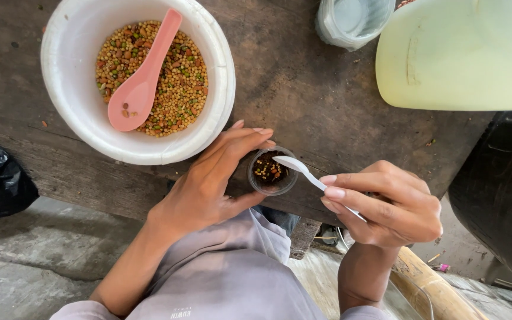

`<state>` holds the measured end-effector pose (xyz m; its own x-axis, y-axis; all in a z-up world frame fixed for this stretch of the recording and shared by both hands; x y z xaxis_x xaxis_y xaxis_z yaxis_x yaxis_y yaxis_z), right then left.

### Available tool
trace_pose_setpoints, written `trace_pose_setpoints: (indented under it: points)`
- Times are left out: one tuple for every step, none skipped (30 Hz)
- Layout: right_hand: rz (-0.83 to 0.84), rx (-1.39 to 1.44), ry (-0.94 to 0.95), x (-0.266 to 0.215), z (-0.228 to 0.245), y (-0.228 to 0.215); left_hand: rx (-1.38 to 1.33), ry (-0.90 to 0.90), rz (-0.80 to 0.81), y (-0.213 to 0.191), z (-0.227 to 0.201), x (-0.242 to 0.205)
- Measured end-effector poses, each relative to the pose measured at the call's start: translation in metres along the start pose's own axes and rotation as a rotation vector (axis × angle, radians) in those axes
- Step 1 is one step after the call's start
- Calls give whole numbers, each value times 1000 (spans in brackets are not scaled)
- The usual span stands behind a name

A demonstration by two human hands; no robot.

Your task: A person prepares a seed cup by scooping soil and seeds into a small plastic container and spraying it with water.

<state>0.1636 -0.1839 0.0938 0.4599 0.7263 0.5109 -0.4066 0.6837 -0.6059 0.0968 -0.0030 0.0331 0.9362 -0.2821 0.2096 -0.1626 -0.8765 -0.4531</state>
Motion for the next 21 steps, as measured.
trace_pose_setpoints:
  points:
    - [1,1,1,0,1,1,-1,-1,0,0,1,-1]
    - [3,16,0,0,1,1,-4,3,8,1,1,-1]
    - [6,31,0,0,1,2,-7,6,16,2,1,-1]
    - [8,32,-2,2,3,4,-7,6,13,2,2,-2]
    - [30,29,-2,4,4,7,-9,3,15,2,2,-2]
    - [51,26,-1,7,6,10,-12,1,18,3,2,-2]
    - [53,27,-2,9,7,12,-12,1,16,2,1,-1]
    - [56,12,-24,12,10,14,-6,2,15,2,1,-1]
    - [59,-4,-45,15,13,16,0,3,15,1,0,-1]
    - [61,-3,-47,14,13,16,0,2,12,1,0,0]
    - [63,-35,-53,14,14,17,2,7,12,1,0,0]
    - [63,-68,-59,14,15,17,5,12,12,0,-1,0]
    - [64,-68,-61,10,14,15,5,12,10,1,-1,0]
    - [48,-73,-56,6,12,12,1,10,10,1,0,0]
    - [33,-79,-52,1,10,9,-4,8,10,1,0,-1]
    - [34,-79,-53,4,12,10,-4,8,9,1,0,-1]
    - [61,-81,-48,8,14,13,8,10,7,1,0,-1]
    - [88,-86,-42,11,15,15,18,13,7,1,0,0]
    - [88,-87,-42,13,15,17,18,15,6,2,0,-1]
    - [96,-74,-67,15,17,20,13,18,-4,2,0,-1]
    - [105,-60,-91,17,19,22,8,21,-14,2,1,-2]
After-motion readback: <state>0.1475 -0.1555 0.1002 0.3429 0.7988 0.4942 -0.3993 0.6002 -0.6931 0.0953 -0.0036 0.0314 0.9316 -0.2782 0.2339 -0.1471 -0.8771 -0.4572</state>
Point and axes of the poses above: each hand's wrist, its own x-axis towards the middle knuckle, its own y-axis out of the palm, z = x × y, the point moved 8 cm from there along x, towards the middle knuckle, and after that the axes turned 10 degrees about z, right-handed, at the moved point
